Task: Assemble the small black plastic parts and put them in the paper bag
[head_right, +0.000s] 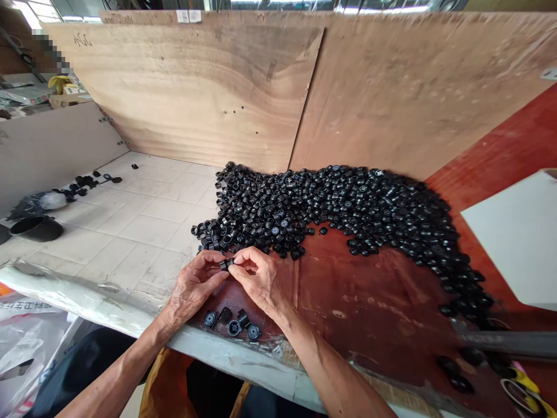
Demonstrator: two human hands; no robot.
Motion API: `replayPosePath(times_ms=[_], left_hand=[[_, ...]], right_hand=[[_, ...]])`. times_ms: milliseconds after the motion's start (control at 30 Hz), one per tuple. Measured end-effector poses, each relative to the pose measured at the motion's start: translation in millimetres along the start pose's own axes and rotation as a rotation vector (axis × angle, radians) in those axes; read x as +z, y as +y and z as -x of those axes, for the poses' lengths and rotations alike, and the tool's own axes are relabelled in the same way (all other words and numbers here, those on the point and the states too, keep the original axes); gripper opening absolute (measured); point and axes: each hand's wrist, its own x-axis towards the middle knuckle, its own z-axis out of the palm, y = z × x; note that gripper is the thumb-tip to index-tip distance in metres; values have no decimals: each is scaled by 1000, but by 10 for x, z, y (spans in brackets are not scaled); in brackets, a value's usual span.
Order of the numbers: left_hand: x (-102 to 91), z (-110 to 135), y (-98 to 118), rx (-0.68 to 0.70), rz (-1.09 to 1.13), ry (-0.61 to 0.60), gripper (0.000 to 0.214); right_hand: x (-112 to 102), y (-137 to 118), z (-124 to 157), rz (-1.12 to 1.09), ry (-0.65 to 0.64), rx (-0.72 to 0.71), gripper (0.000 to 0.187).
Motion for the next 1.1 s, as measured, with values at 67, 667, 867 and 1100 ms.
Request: replayPosePath(times_ms=[67,667,867,1100], left_hand=[[-9,-3,-20,7,-14,8,25],[-104,16,-71,193,-230,-54,20],[-91,16,-41,193,-258,-28,18],[-81,14,-53,113,-247,-11,18]], right_hand=[[6,18,1,-17,12,-11,18],[-22,30,20,240,-116,-53,25],[36,123,39,225,-40,-171,20],[-12,101,17,77,-76,-61,4]])
